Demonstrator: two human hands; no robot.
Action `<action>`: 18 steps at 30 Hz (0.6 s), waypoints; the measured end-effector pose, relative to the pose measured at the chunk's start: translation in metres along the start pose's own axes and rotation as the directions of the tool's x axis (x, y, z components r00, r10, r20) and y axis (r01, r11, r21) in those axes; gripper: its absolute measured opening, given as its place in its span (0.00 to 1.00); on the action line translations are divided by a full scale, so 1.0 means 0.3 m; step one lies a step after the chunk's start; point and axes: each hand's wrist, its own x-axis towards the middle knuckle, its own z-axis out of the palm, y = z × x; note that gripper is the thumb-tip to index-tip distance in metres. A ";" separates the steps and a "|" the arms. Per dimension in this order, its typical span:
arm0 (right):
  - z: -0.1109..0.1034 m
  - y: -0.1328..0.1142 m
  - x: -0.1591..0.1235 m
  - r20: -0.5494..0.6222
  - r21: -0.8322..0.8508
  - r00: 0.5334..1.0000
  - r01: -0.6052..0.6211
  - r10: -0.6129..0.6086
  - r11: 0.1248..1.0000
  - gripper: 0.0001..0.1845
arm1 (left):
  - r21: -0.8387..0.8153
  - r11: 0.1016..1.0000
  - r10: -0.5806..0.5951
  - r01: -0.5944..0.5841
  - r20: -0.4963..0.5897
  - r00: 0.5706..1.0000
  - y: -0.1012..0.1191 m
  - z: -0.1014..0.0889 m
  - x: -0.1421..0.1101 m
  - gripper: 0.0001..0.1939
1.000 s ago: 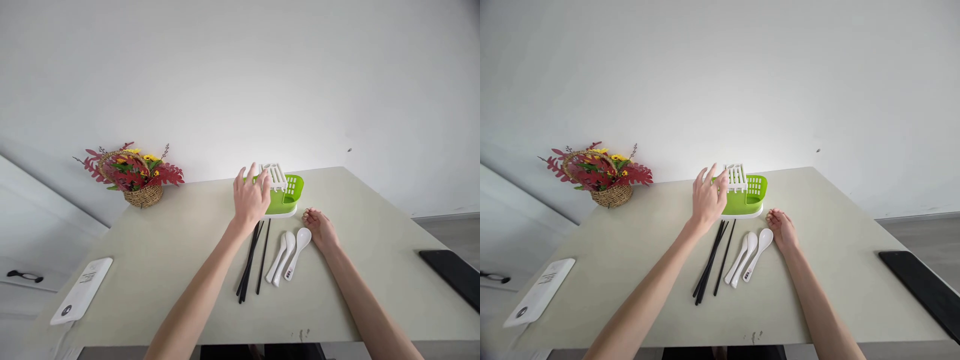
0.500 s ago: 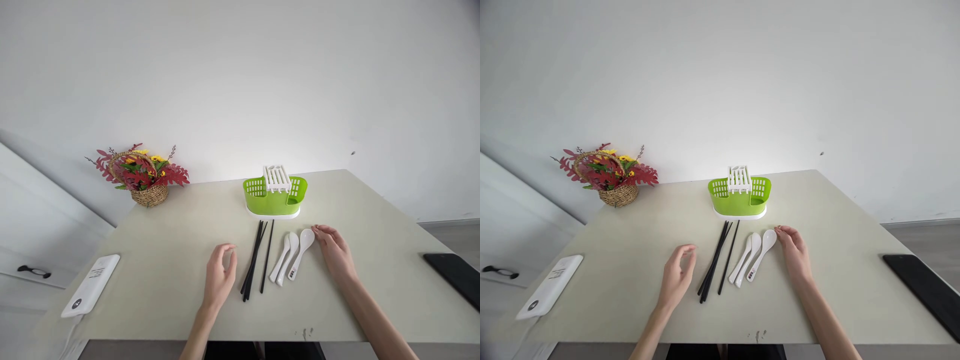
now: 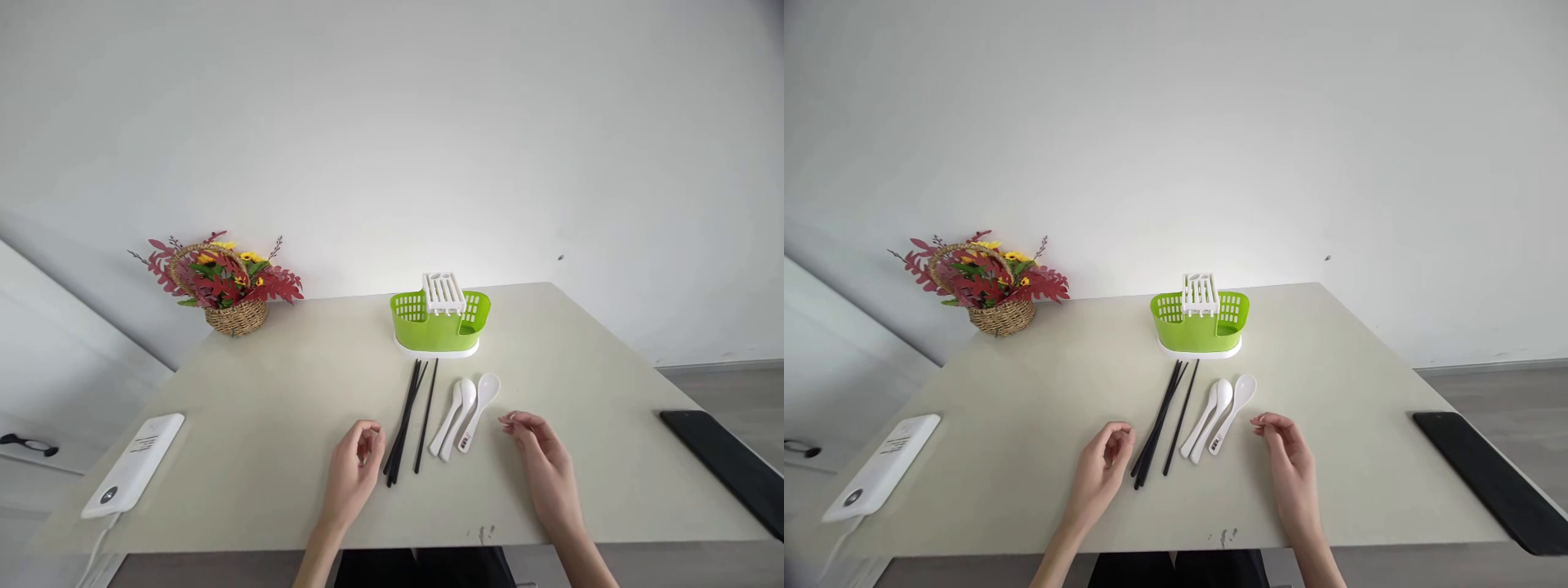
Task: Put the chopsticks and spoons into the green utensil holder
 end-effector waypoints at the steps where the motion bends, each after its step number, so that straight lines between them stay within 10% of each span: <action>1: 0.002 -0.004 -0.008 0.030 -0.034 1.000 -0.006 0.007 0.999 0.13 | 0.014 1.000 0.007 -0.007 0.002 1.000 -0.001 0.002 -0.001 0.16; 18: -0.007 -0.017 -0.038 0.284 -0.150 0.956 -0.038 0.080 0.988 0.07 | 0.216 0.969 0.112 -0.116 0.034 0.993 0.005 0.023 -0.016 0.19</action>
